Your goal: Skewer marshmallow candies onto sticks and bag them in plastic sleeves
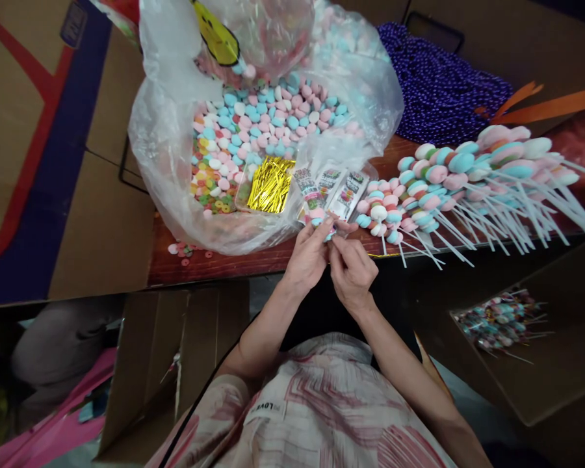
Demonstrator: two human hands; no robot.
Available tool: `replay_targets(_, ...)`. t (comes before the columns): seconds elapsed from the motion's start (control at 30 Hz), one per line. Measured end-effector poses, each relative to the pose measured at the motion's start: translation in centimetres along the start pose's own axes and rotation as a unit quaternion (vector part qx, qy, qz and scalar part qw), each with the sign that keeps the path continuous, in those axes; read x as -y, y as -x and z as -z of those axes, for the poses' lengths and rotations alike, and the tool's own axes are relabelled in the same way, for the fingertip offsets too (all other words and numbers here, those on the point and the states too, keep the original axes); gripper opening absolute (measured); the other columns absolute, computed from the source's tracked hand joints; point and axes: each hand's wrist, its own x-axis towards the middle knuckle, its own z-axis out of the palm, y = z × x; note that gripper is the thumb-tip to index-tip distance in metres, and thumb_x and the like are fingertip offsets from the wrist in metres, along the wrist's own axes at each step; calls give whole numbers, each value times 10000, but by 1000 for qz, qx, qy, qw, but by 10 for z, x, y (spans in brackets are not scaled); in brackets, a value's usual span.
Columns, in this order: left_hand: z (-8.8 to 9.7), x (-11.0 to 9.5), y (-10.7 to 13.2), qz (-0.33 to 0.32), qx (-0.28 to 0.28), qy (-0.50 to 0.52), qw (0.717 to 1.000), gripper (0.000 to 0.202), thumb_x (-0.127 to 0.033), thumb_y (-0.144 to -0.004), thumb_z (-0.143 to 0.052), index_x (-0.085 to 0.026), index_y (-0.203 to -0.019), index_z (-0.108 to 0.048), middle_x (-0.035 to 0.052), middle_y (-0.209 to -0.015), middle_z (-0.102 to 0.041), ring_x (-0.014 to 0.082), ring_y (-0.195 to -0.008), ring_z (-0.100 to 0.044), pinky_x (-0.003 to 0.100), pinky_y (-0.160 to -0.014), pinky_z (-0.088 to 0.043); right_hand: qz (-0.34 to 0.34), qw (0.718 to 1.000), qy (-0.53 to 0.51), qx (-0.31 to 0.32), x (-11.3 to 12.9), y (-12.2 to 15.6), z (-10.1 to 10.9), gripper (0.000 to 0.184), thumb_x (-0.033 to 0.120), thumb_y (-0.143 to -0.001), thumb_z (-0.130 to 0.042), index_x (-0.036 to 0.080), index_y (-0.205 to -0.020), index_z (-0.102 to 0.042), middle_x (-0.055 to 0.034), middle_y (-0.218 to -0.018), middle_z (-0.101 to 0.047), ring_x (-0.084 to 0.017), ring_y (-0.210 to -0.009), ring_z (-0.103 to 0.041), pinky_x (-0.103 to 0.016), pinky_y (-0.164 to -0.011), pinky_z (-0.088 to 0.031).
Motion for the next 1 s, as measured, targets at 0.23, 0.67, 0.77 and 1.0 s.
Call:
replay_targets(0.23,4,6,0,21,23,6,999,83,-152,-784,-763,-143,-741,-693,26,-858,-753,208,-1110,-711,310,-1020,-523,-65,996,-60,-24,3,-8,-4,171,149,-954,-604,210,-1010,-754,-51,-867,-787,-178,-807,-763,-284,-780,-616)
replay_targets(0.67,4,-5,0,22,17,9,1000,79,-238,-841,-728,-169,-850,-691,31,-917,-772,231,-1130,-722,352,-1024,-535,-57,997,-54,29,8,4,4,282,147,-979,-549,189,-1177,-745,-92,-988,-808,-193,-838,-774,-312,-793,-643)
replay_targets(0.77,6,1,0,16,36,-8,999,109,-269,-828,-732,-169,-827,-688,25,-864,-761,228,-1086,-735,347,-1009,-541,-65,996,-58,35,8,7,2,325,144,-985,-527,199,-1221,-743,-93,-1050,-807,-215,-951,-781,-331,-872,-643)
replay_targets(1.0,10,6,-1,31,56,-20,998,145,-280,-797,-734,-169,-732,-670,16,-756,-733,249,-1086,-738,340,-1006,-545,-92,990,-83,61,6,5,-1,379,139,-991,-500,207,-1290,-722,-105,-1187,-774,-236,-1116,-744,-351,-976,-619)
